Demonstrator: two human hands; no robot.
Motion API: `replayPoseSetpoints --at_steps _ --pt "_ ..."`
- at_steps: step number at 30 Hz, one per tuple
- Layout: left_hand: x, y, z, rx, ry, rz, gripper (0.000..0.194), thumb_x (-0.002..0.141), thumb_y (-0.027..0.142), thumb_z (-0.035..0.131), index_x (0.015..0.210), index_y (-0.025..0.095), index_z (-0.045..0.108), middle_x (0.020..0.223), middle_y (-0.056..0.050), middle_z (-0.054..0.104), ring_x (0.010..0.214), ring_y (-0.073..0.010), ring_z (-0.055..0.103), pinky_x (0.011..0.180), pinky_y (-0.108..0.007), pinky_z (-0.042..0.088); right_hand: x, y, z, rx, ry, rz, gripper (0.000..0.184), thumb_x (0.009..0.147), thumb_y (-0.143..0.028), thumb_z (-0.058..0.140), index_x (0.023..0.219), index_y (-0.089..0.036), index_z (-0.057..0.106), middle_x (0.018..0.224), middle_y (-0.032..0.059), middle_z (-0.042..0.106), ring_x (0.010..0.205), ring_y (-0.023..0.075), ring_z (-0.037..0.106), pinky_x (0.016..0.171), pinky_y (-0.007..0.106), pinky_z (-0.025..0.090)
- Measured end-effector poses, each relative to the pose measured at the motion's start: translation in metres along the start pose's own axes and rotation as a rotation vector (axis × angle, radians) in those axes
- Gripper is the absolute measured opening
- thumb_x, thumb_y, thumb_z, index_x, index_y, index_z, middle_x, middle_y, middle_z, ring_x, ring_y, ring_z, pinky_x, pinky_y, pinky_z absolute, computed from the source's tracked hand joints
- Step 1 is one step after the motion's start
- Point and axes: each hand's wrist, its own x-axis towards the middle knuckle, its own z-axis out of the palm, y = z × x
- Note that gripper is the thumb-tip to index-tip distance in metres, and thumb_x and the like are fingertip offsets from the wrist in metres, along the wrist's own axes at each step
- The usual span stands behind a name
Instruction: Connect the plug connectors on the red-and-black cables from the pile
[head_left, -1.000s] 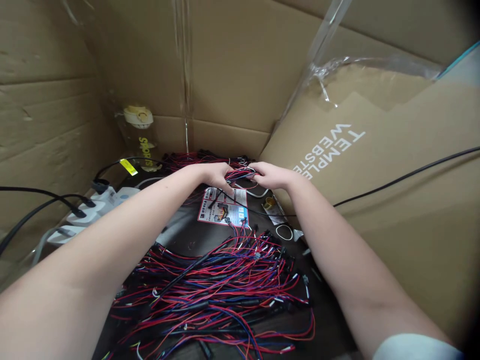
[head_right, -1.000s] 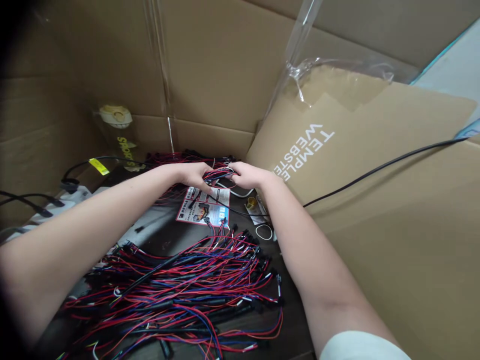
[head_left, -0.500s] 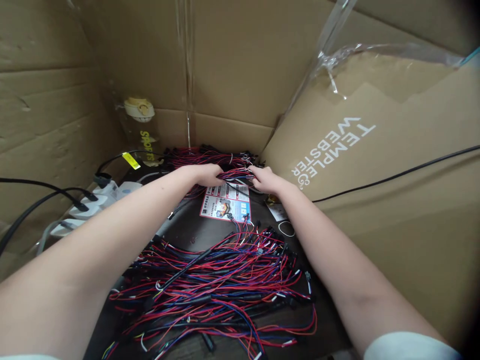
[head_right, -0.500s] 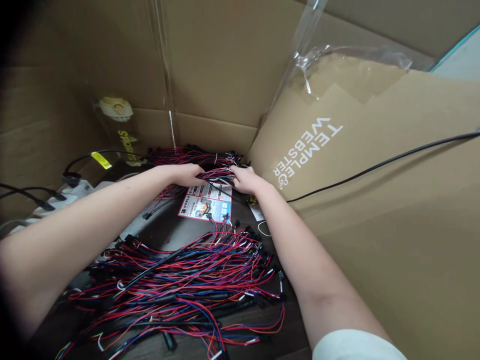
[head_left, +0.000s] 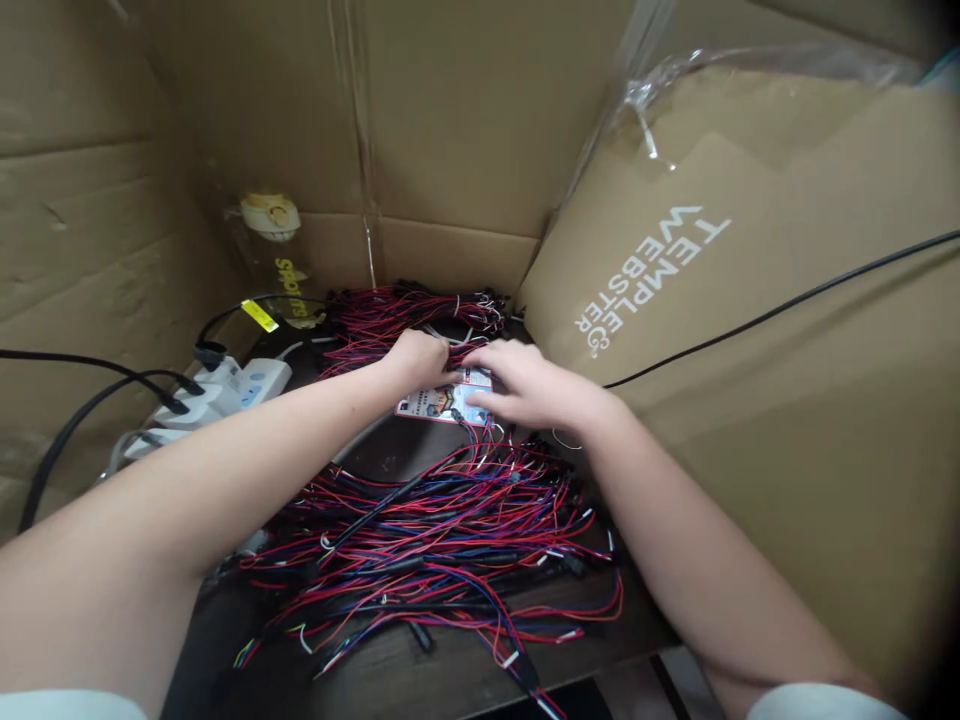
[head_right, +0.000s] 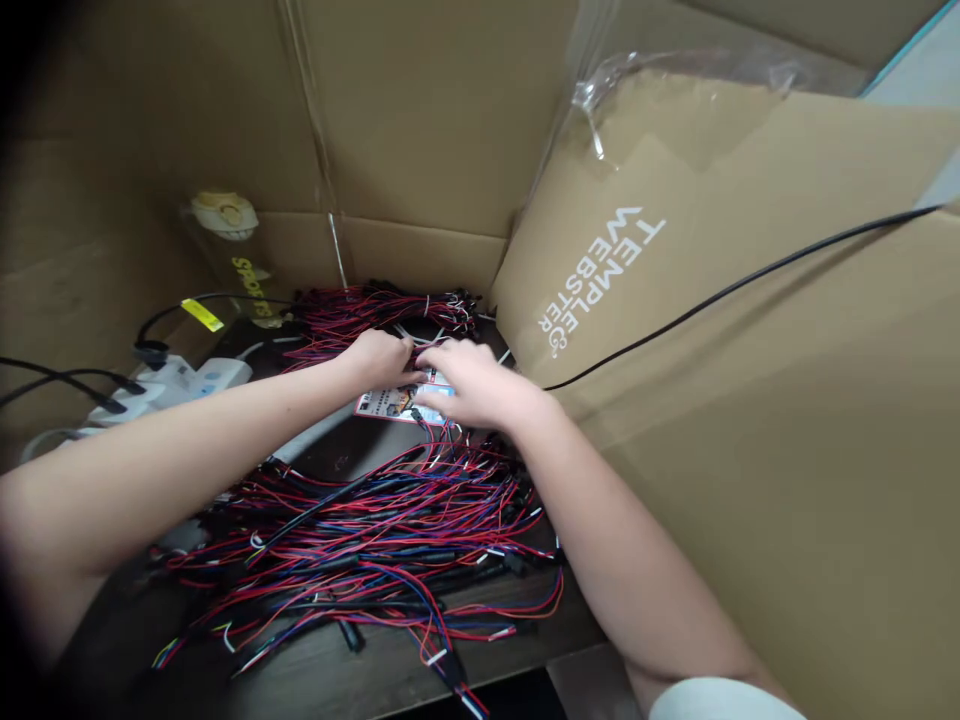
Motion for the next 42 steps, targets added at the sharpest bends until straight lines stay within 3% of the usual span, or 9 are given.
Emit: replayPoseSetpoints --at_steps 6,11,18,24,27,31,35,38,42 --pt "-0.034 0.005 -0.043 -0.039 0.01 -0.039 0.06 0.09 0.056 0.063 0.122 0.005 0.065 0.118 -0.029 0.073 0.114 -0.0431 0.069 0.092 -0.044 0.05 -0.006 -0.024 0.052 0.052 -0.017 0.147 0.033 0.092 -0.048 0.067 0.077 -0.02 0.074 0.084 0.0132 0.075 0.083 0.0296 0.07 0.078 0.038 0.05" --pt "-0.089 0.005 -0.072 -0.204 -0.007 -0.107 0.059 0.095 0.054 0.052 0.133 0.01 0.059 0.115 -0.02 0.076 0.104 -0.0354 0.073 0.084 -0.04 0.055 0.002 -0.015 0.068 0.299 0.097 0.149 0.024 0.085 -0.034 0.072 0.066 -0.02 0.065 0.066 0.0028 0.065 0.063 0.0179 0.059 0.061 0.029 0.041" --pt "-0.162 0.022 -0.043 -0.48 -0.05 0.062 0.05 0.101 0.046 0.047 0.143 0.023 0.058 0.144 -0.008 0.067 0.129 -0.0215 0.064 0.111 -0.031 0.049 -0.019 -0.026 0.059 0.747 0.435 0.054 0.041 0.09 -0.057 0.063 0.075 -0.019 0.056 0.067 -0.001 0.054 0.06 0.0114 0.045 0.056 0.025 0.037" --pt "-0.188 0.016 -0.02 -0.875 -0.033 0.13 0.045 0.103 0.043 0.048 0.14 0.022 0.06 0.144 -0.008 0.066 0.132 -0.024 0.063 0.111 -0.038 0.052 -0.036 -0.041 0.046 1.013 0.807 0.004 0.042 0.087 -0.057 0.072 0.077 -0.022 0.052 0.065 -0.0033 0.046 0.056 0.0107 0.041 0.052 0.027 0.035" --pt "-0.188 0.007 -0.013 -0.825 -0.043 0.1 0.041 0.104 0.035 0.044 0.138 0.02 0.06 0.136 -0.009 0.07 0.125 -0.0232 0.066 0.109 -0.039 0.053 -0.034 -0.037 0.049 0.898 0.658 0.015 0.037 0.085 -0.051 0.076 0.075 -0.021 0.057 0.065 -0.0022 0.051 0.057 0.0111 0.044 0.053 0.027 0.038" --pt "-0.185 -0.002 -0.006 -0.612 -0.079 0.079 0.04 0.098 0.027 0.046 0.132 0.013 0.064 0.13 -0.013 0.072 0.12 -0.0272 0.068 0.109 -0.045 0.051 -0.025 -0.02 0.065 0.604 0.368 0.207 0.017 0.086 -0.033 0.072 0.087 -0.017 0.068 0.076 0.0041 0.066 0.067 0.0172 0.059 0.066 0.034 0.051" --pt "-0.187 -0.004 -0.01 -0.598 -0.116 0.086 0.037 0.098 0.033 0.049 0.124 0.015 0.068 0.123 -0.012 0.074 0.111 -0.0264 0.07 0.1 -0.042 0.053 -0.027 -0.013 0.067 0.342 0.607 0.348 0.04 0.083 -0.028 0.073 0.118 -0.01 0.065 0.115 0.0215 0.066 0.104 0.0341 0.065 0.094 0.054 0.053" --pt "-0.187 -0.003 -0.013 -0.575 -0.111 0.112 0.036 0.097 0.035 0.048 0.115 0.016 0.072 0.115 -0.01 0.076 0.106 -0.0269 0.07 0.096 -0.042 0.053 -0.037 -0.021 0.054 0.222 0.735 0.164 0.03 0.087 -0.027 0.069 0.114 -0.013 0.068 0.121 0.0201 0.063 0.109 0.0322 0.065 0.096 0.049 0.054" --pt "-0.187 -0.006 -0.015 -0.626 -0.118 0.096 0.033 0.093 0.028 0.044 0.101 0.018 0.075 0.105 -0.007 0.077 0.1 -0.0252 0.07 0.093 -0.039 0.051 -0.051 -0.045 0.045 0.311 0.423 -0.237 0.012 0.092 -0.028 0.069 0.098 -0.018 0.072 0.094 0.0078 0.071 0.091 0.0239 0.066 0.086 0.04 0.055"
